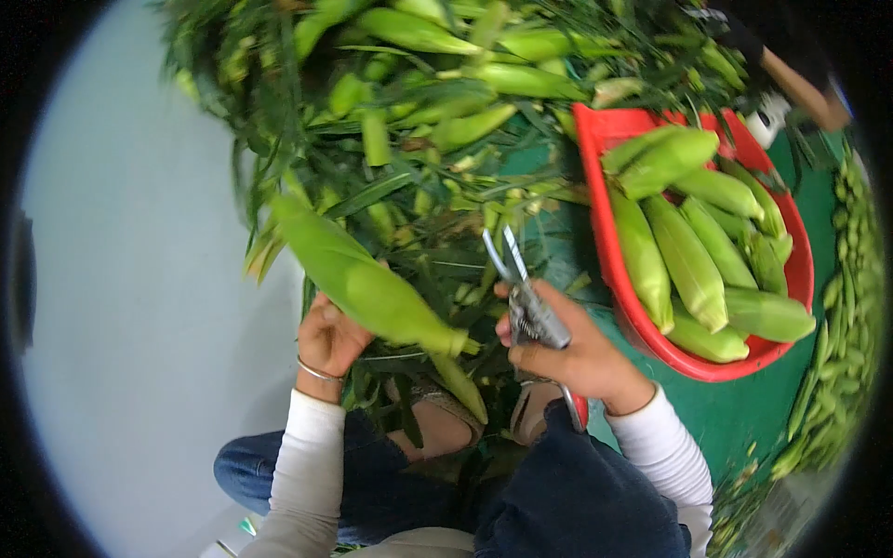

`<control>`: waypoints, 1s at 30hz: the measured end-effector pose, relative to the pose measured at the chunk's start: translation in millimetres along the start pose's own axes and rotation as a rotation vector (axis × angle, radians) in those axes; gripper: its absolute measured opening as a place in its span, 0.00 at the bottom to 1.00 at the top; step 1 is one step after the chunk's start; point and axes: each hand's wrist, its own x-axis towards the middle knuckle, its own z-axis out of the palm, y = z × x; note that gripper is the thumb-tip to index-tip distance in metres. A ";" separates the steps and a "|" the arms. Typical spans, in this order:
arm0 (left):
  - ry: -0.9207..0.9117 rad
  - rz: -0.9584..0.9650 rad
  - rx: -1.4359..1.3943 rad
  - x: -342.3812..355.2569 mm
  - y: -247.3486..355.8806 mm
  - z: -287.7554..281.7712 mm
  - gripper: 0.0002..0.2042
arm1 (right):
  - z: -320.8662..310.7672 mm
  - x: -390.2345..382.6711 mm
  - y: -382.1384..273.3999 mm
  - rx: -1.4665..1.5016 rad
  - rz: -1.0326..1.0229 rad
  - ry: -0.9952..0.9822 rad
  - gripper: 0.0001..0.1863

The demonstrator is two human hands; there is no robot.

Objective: The person trims the ends of ears of corn using shears and places the trimmed ears into a red basket.

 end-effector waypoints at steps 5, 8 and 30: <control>0.262 0.339 -0.075 -17.1 54.7 1.5 0.27 | 52.7 10.4 6.0 -0.680 -0.023 -0.226 0.28; 0.292 0.444 -0.029 -27.0 47.6 5.5 0.24 | 64.5 27.0 27.0 -0.600 -0.029 -0.226 0.29; 0.170 0.327 -0.221 -11.8 5.1 -20.0 0.31 | 62.4 65.6 44.3 0.394 0.280 -0.058 0.20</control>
